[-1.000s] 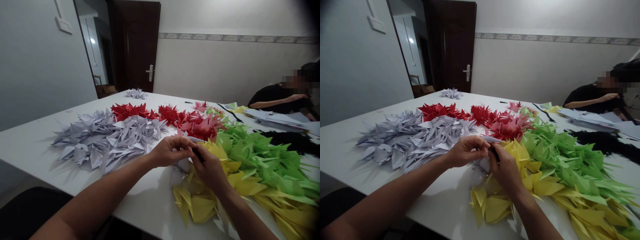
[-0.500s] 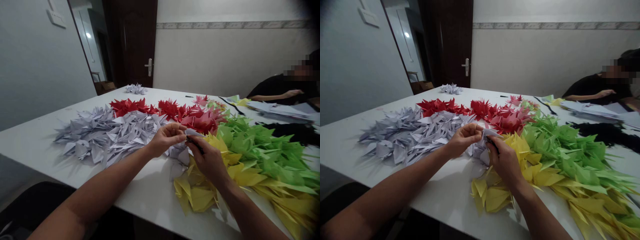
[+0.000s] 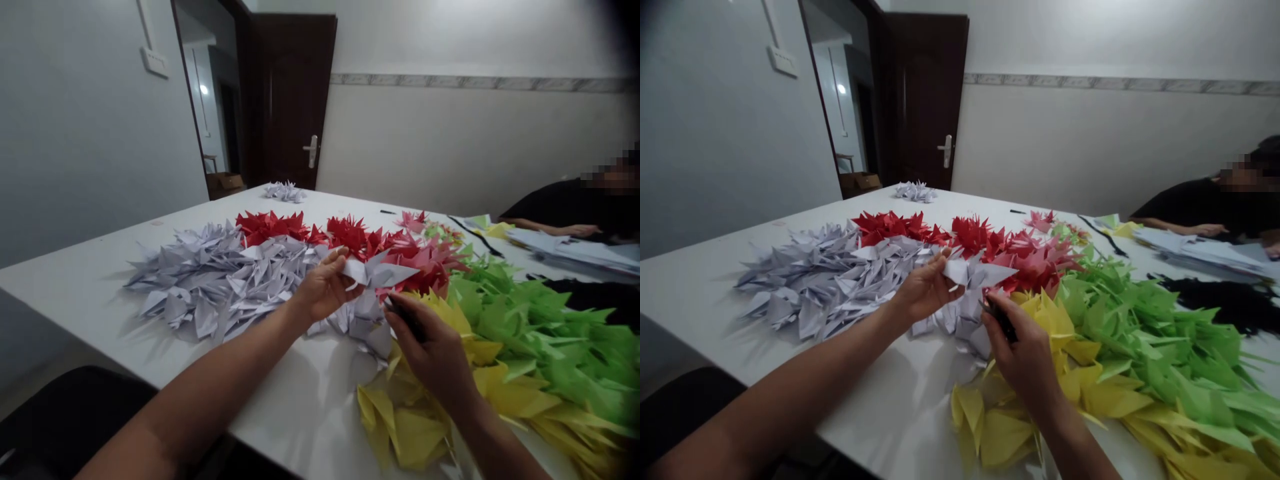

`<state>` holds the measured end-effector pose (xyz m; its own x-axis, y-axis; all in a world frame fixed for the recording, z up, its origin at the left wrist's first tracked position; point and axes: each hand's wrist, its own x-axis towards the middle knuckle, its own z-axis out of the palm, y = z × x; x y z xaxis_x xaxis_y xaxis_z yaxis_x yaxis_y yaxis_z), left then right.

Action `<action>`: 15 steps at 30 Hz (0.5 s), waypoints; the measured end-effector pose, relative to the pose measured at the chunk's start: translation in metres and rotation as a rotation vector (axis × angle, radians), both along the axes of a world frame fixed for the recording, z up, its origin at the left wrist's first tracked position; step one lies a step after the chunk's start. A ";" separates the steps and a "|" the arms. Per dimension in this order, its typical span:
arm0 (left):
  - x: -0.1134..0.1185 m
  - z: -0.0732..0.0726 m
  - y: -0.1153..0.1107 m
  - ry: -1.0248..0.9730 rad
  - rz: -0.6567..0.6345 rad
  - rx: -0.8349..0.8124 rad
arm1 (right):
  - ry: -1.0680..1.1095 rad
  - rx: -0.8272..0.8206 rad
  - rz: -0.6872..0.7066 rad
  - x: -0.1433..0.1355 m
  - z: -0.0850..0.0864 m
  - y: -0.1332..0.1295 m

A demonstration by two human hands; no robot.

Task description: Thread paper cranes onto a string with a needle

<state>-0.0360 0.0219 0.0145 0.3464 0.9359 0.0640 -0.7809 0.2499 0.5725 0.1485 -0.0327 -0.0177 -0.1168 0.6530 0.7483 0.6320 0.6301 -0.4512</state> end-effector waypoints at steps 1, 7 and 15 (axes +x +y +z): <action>0.000 0.000 -0.001 -0.032 -0.025 -0.023 | -0.001 -0.003 0.013 0.000 -0.001 0.000; 0.005 -0.002 -0.009 -0.079 -0.129 -0.023 | -0.063 0.000 0.021 -0.001 0.000 0.000; 0.009 -0.009 0.007 0.280 0.225 -0.060 | -0.031 -0.064 -0.133 0.013 -0.002 0.011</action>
<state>-0.0267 0.0286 0.0053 0.1282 0.9899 -0.0613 -0.6355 0.1294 0.7612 0.1614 -0.0213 -0.0198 -0.0484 0.7107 0.7019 0.7221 0.5103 -0.4670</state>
